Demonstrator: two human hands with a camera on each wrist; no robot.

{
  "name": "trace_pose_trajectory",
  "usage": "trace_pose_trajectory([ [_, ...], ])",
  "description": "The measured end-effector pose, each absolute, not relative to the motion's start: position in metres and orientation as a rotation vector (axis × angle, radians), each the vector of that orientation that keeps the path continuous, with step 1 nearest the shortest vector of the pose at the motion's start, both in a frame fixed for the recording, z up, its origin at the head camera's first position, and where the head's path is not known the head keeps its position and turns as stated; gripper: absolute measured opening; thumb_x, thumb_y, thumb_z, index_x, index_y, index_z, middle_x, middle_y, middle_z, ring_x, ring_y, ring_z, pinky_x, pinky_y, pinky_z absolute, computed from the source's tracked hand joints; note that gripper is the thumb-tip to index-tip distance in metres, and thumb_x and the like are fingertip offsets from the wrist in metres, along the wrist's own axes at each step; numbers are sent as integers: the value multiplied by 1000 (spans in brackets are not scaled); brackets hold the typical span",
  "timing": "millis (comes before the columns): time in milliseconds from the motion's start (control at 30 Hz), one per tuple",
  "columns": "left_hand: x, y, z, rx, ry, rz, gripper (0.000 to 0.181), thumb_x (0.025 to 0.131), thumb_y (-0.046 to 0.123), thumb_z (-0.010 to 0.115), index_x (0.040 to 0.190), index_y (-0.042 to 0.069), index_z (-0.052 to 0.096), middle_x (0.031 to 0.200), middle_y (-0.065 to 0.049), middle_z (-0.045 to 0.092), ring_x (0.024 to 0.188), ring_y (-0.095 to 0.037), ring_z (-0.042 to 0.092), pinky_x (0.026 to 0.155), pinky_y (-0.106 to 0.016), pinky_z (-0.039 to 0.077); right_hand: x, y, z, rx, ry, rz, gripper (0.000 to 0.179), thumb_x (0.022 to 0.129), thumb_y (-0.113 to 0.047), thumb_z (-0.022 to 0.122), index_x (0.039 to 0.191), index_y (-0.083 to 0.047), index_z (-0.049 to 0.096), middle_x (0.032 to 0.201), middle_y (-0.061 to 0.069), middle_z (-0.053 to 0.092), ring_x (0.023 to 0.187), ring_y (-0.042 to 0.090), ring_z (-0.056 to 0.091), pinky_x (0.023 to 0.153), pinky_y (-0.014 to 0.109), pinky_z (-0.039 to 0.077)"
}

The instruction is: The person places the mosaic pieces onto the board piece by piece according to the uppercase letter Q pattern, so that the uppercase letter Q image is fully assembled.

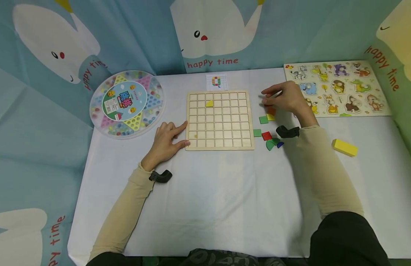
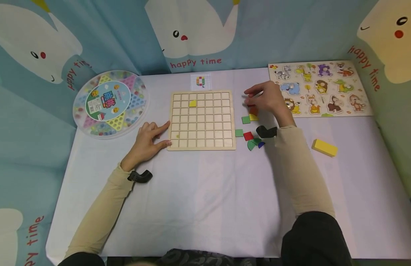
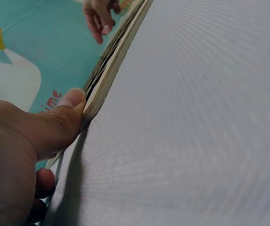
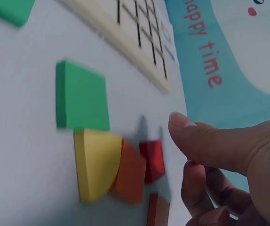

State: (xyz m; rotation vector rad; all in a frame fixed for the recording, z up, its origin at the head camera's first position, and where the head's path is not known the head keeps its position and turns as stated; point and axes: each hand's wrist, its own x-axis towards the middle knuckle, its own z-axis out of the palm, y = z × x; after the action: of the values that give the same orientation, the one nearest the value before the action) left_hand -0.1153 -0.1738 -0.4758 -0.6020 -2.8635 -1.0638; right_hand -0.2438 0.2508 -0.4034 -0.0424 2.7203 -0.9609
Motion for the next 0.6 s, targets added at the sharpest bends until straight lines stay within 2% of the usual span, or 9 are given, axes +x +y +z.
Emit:
trace_pose_trajectory([
  [100, -115, -174, -476, -605, -2860, -1063, 75, 88, 29, 87, 153, 9, 56, 83, -7, 46, 82, -24, 31, 81, -40, 21, -244, 257, -404, -52, 2731, -911, 43, 97, -32, 80, 132, -7, 76, 127, 22, 71, 95, 22, 62, 74, 32, 45],
  [267, -115, -174, -475, -607, -2859, -1063, 75, 88, 28, 88, 153, 9, 56, 83, -7, 46, 81, -23, 30, 81, -39, 21, -243, 263, -405, -8, 2712, -865, 40, 98, -26, 78, 130, -2, 75, 131, 27, 68, 113, 35, 55, 84, 39, 43],
  [600, -114, -173, -474, -608, -2853, -1055, 74, 88, 26, 88, 153, 8, 57, 83, -8, 46, 81, -23, 30, 80, -39, 22, -242, 266, -408, 7, 2737, -808, 36, 98, -24, 77, 125, 0, 75, 126, 27, 67, 110, 38, 53, 83, 43, 43],
])
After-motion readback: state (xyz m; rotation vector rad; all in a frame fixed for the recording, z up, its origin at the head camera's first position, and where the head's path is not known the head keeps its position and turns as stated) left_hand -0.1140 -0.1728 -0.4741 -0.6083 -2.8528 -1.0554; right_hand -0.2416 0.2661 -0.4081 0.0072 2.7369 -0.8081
